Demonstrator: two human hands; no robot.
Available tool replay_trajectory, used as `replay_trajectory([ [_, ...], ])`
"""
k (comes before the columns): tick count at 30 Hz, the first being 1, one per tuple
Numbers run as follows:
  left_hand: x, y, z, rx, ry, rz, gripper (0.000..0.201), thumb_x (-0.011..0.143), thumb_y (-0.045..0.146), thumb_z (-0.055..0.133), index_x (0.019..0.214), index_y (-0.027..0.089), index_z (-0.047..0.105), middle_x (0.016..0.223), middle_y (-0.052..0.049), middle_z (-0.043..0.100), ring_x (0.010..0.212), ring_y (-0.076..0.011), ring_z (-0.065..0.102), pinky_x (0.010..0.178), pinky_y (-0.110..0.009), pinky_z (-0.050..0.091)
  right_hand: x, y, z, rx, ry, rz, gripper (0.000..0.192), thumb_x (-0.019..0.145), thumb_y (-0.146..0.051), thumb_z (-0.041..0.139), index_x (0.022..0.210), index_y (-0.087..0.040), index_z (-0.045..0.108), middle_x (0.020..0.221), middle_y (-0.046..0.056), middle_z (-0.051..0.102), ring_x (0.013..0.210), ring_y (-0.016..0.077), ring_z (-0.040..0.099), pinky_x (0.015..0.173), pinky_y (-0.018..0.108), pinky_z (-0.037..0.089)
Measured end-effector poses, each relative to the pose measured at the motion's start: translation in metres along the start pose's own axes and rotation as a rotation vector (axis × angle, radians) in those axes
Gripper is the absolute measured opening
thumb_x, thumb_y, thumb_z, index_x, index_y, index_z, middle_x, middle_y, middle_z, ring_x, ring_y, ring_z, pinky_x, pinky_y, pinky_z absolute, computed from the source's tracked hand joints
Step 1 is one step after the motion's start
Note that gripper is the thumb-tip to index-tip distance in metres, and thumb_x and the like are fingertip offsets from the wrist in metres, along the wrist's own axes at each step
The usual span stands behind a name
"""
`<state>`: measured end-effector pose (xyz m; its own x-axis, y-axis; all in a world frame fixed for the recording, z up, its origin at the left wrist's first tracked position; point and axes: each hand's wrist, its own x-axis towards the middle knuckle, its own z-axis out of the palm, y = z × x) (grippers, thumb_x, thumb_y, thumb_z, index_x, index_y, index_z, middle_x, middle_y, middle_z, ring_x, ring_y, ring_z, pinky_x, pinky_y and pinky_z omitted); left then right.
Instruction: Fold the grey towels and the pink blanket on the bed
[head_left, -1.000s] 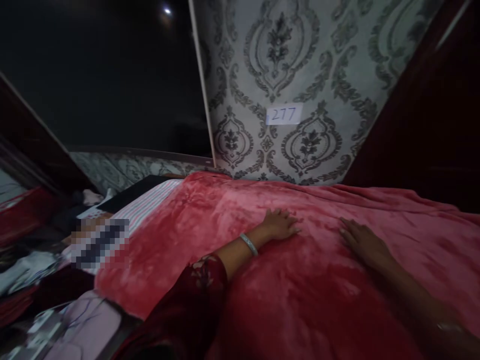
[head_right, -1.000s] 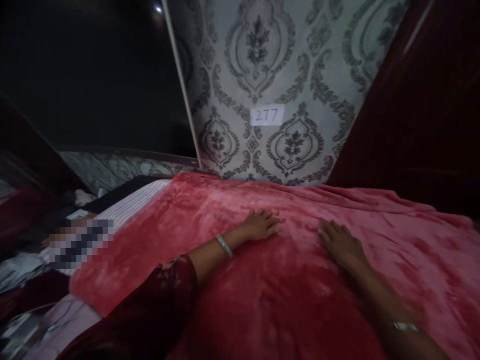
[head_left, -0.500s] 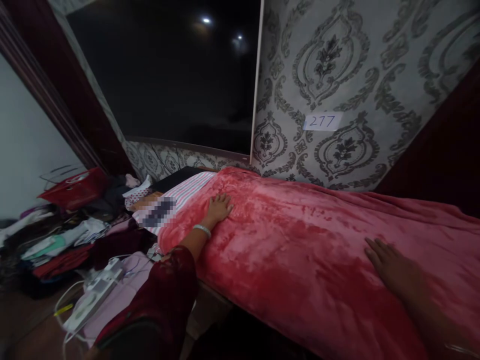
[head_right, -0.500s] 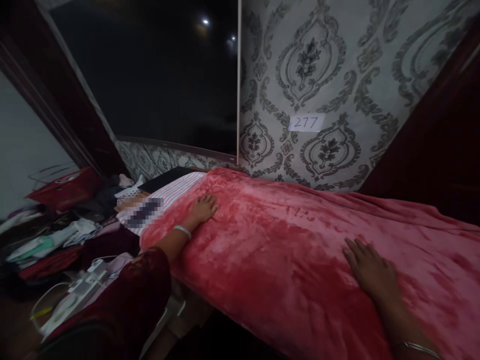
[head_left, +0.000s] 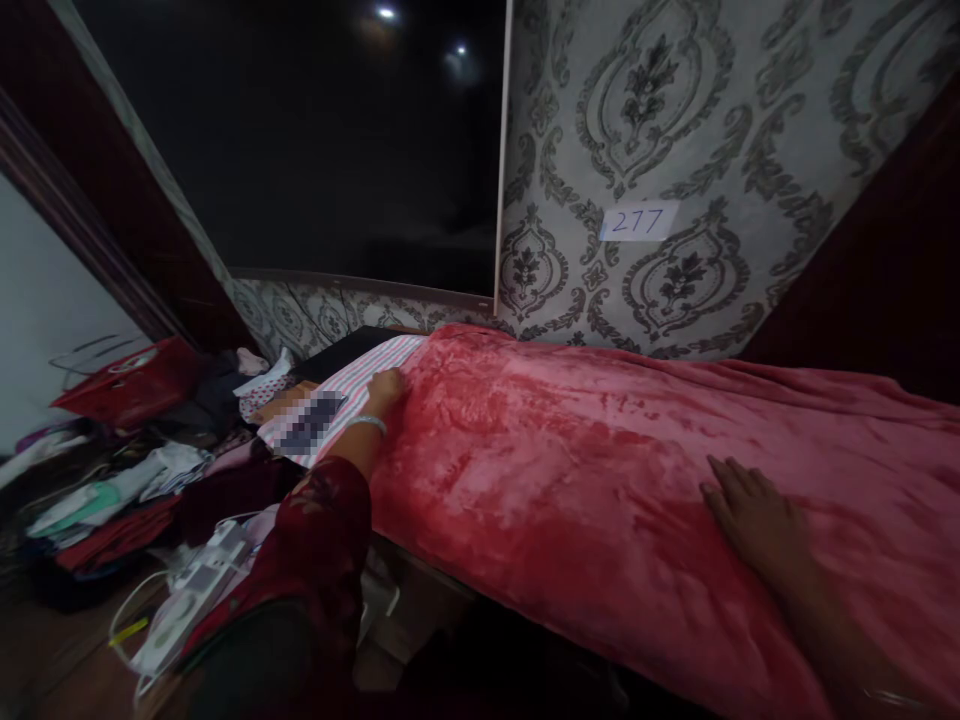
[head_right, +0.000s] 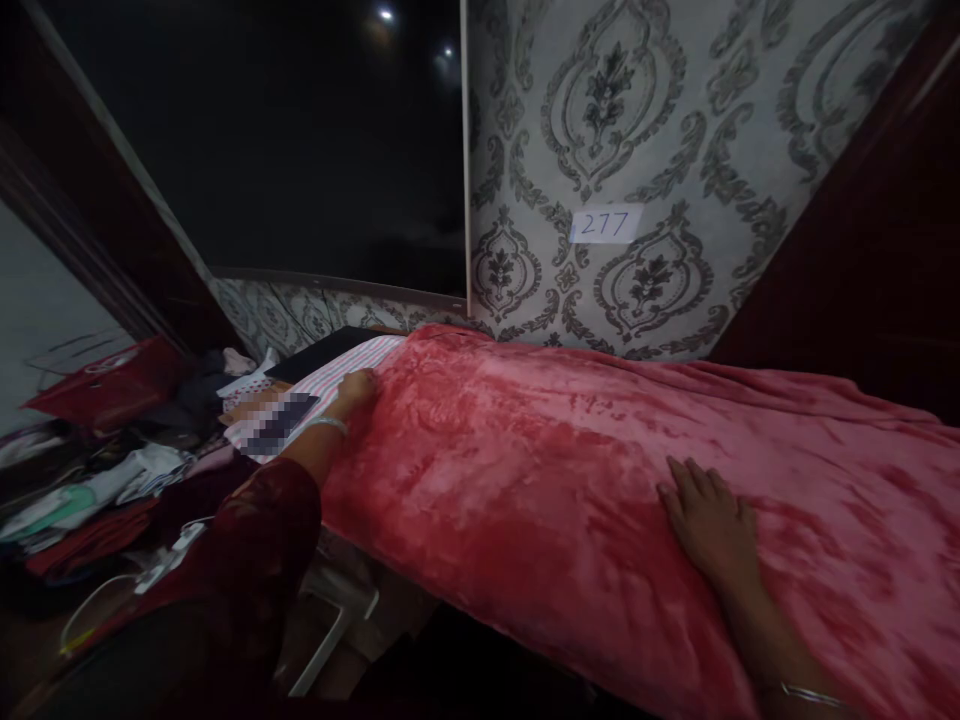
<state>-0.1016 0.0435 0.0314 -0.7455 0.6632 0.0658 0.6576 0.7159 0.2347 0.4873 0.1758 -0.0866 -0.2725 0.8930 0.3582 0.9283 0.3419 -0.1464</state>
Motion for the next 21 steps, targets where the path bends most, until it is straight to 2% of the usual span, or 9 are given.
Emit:
replay_trajectory([
  [5,0.019,0.003,0.006,-0.065,0.043,0.002,0.042,0.097,0.029,0.045,0.133,0.015,0.063,0.134,-0.019,0.065,0.129,-0.0315,0.056,0.098,-0.037,0.043,-0.001,-0.006,-0.013,-0.041,-0.04,0.013,0.076,0.098,-0.054,0.01,0.149,-0.014,0.049,0.153,0.017,0.048,0.142,0.0362,0.04,0.111,0.063,0.036],
  [8,0.033,0.005,0.012,-0.117,0.039,-0.01,0.044,0.097,0.032,0.048,0.136,0.015,0.06,0.136,-0.019,0.063,0.125,-0.029,0.058,0.094,-0.033,0.044,-0.002,-0.01,-0.017,-0.053,-0.066,0.024,0.079,0.098,-0.055,0.006,0.151,-0.013,0.047,0.155,0.017,0.045,0.144,0.0364,0.038,0.112,0.062,0.035],
  [12,0.052,0.006,0.016,-0.196,-0.001,-0.077,0.038,0.096,0.041,0.053,0.114,0.011,0.069,0.11,-0.019,0.072,0.101,-0.0281,0.068,0.079,-0.032,0.047,-0.002,-0.011,-0.016,-0.051,-0.065,0.034,0.078,0.098,-0.055,0.007,0.149,-0.014,0.048,0.155,0.015,0.046,0.143,0.0358,0.039,0.112,0.062,0.035],
  [15,0.063,0.005,0.016,-0.243,-0.009,-0.109,0.032,0.093,0.04,0.057,0.098,0.011,0.071,0.091,-0.016,0.073,0.086,-0.0266,0.068,0.072,-0.033,0.047,-0.001,-0.009,-0.013,-0.051,-0.04,0.033,0.077,0.097,-0.055,0.008,0.149,-0.015,0.048,0.154,0.015,0.048,0.142,0.036,0.041,0.11,0.063,0.037],
  [17,0.067,0.004,0.017,-0.262,0.031,-0.119,0.03,0.093,0.036,0.055,0.099,0.012,0.07,0.092,-0.015,0.072,0.088,-0.0266,0.067,0.073,-0.033,0.047,0.0,-0.008,-0.011,-0.054,-0.031,0.035,0.077,0.097,-0.055,0.007,0.149,-0.016,0.048,0.153,0.015,0.048,0.141,0.0357,0.042,0.11,0.062,0.038],
  [21,0.071,0.002,0.021,-0.258,0.141,-0.151,0.032,0.095,0.03,0.047,0.111,0.012,0.068,0.113,-0.02,0.07,0.107,-0.0313,0.063,0.086,-0.038,0.047,0.001,-0.004,-0.007,-0.074,-0.023,0.022,0.079,0.096,-0.056,0.008,0.149,-0.015,0.049,0.152,0.015,0.049,0.141,0.0355,0.043,0.109,0.06,0.039],
])
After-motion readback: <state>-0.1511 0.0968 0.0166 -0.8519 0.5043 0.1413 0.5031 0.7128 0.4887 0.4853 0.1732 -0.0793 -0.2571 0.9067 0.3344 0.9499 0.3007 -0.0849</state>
